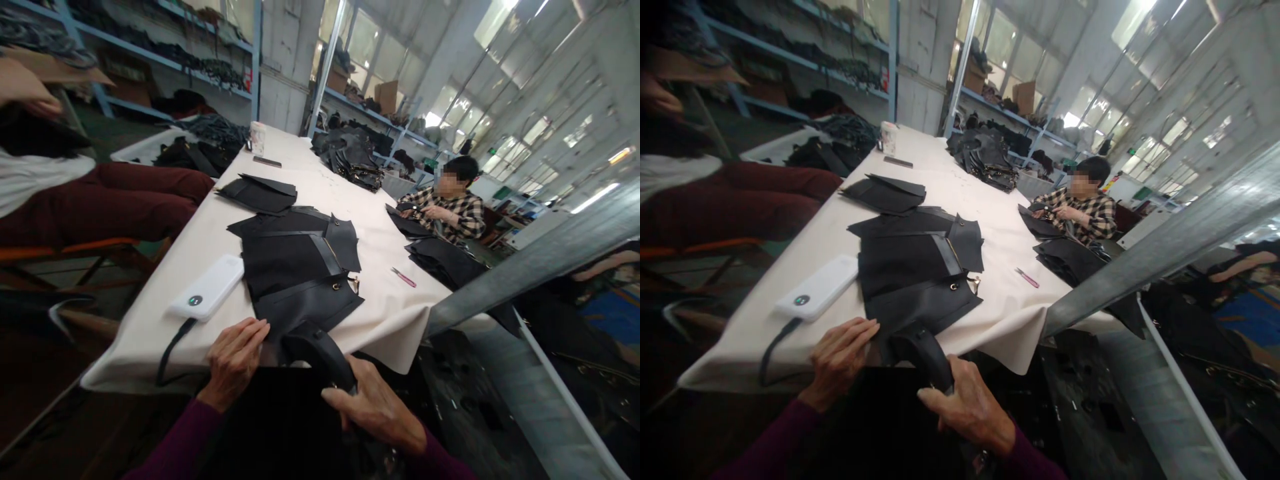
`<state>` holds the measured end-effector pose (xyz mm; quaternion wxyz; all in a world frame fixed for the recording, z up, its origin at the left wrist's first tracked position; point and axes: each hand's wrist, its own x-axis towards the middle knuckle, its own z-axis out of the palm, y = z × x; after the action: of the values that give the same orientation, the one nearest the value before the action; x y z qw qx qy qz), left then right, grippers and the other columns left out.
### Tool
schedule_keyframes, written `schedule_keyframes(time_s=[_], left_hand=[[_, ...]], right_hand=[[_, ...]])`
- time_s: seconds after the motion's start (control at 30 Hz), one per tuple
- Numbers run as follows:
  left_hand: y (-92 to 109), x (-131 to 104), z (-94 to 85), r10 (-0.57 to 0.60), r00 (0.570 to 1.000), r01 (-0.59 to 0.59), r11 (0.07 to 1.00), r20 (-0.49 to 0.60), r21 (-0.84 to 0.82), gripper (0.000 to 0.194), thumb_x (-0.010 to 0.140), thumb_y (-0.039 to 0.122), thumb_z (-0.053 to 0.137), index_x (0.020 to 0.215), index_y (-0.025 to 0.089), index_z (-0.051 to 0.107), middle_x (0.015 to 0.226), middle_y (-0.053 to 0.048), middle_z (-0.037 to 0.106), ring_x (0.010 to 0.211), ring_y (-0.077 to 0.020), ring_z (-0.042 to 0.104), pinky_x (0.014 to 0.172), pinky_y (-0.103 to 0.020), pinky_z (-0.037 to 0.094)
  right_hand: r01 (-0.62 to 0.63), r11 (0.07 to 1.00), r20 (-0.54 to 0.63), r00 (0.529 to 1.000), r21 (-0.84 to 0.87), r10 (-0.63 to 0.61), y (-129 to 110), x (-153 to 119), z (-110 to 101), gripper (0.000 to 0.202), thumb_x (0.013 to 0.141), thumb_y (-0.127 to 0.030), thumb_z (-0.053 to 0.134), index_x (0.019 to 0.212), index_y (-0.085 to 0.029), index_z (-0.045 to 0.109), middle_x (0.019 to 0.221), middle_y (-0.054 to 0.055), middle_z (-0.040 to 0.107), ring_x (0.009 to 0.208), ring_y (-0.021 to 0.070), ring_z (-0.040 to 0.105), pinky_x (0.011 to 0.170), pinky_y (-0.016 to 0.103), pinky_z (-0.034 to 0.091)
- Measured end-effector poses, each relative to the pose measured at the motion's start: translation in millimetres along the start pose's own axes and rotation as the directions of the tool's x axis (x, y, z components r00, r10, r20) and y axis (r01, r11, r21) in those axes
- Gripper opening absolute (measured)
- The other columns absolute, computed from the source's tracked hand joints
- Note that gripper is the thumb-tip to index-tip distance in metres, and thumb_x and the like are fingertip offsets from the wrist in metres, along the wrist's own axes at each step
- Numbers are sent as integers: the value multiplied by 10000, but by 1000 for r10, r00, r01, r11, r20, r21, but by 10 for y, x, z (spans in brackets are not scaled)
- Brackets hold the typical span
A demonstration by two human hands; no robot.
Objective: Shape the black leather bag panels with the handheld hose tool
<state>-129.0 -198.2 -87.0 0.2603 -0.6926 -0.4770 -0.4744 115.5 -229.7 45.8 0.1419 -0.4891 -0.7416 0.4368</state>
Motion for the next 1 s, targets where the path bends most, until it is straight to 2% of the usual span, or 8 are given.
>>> schedule_keyframes(time_s=[0.17, 0.27, 0.43, 0.63, 0.73, 0.83, 1.0], left_hand=[[13, 31, -13, 31, 999, -31, 999, -19, 20, 312, 784, 18, 453, 1013, 167, 605, 969, -42, 665, 946, -202, 594, 802, -332, 450], [10, 23, 4, 32, 999, -32, 999, -30, 19, 318, 777, 22, 461, 1013, 174, 612, 969, -39, 666, 951, -197, 596, 809, -328, 451], [0, 3, 35, 27, 999, -27, 999, -34, 20, 313, 780, 16, 464, 1003, 174, 618, 968, -44, 665, 955, -201, 594, 816, -341, 445], [-13, -19, 51, 40, 999, -40, 999, -28, 5, 344, 786, 13, 450, 1052, 171, 599, 1009, -62, 654, 981, -224, 582, 831, -367, 440], [-18, -21, 47, 65, 997, -65, 998, -46, 3, 343, 781, 7, 461, 1052, 162, 602, 993, -70, 660, 969, -231, 587, 810, -366, 444], [-26, -28, 50, 76, 996, -76, 997, -51, 8, 342, 775, 1, 471, 1046, 158, 607, 990, -73, 661, 964, -233, 589, 798, -362, 444], [-41, -41, 71, 71, 996, -71, 997, -50, 10, 350, 782, 9, 464, 1062, 170, 601, 988, -68, 663, 965, -226, 593, 806, -357, 439]], right_hand=[[45, 999, -204, 978, 13, -41, 57, -129, -309, 151, 827, -287, 532, 775, -162, 465, 542, -52, 509, 457, 105, 532, 447, 182, 399], [36, 999, -278, 960, -18, -40, 147, -164, -537, 215, 854, -339, 493, 735, -162, 470, 523, -35, 515, 460, 115, 530, 450, 195, 412], [31, 999, -254, 967, 13, -27, 293, 46, -770, 275, 863, -406, 466, 743, -159, 481, 544, -22, 536, 454, 115, 535, 413, 185, 414], [39, 999, -219, 975, 38, -30, 347, 521, -778, 319, 805, -439, 538, 708, -137, 500, 558, -5, 545, 461, 132, 566, 396, 190, 424], [38, 998, -222, 975, 59, -24, 326, 662, -784, 322, 781, -436, 565, 697, -131, 506, 542, -9, 534, 444, 129, 558, 391, 191, 422], [31, 996, -231, 973, 81, -12, 286, 657, -847, 322, 788, -432, 553, 695, -128, 509, 539, -6, 531, 445, 125, 551, 387, 187, 410], [28, 995, -261, 965, 97, -2, 258, 449, -992, 318, 818, -441, 517, 725, -137, 504, 579, -3, 543, 482, 117, 552, 422, 187, 414]])
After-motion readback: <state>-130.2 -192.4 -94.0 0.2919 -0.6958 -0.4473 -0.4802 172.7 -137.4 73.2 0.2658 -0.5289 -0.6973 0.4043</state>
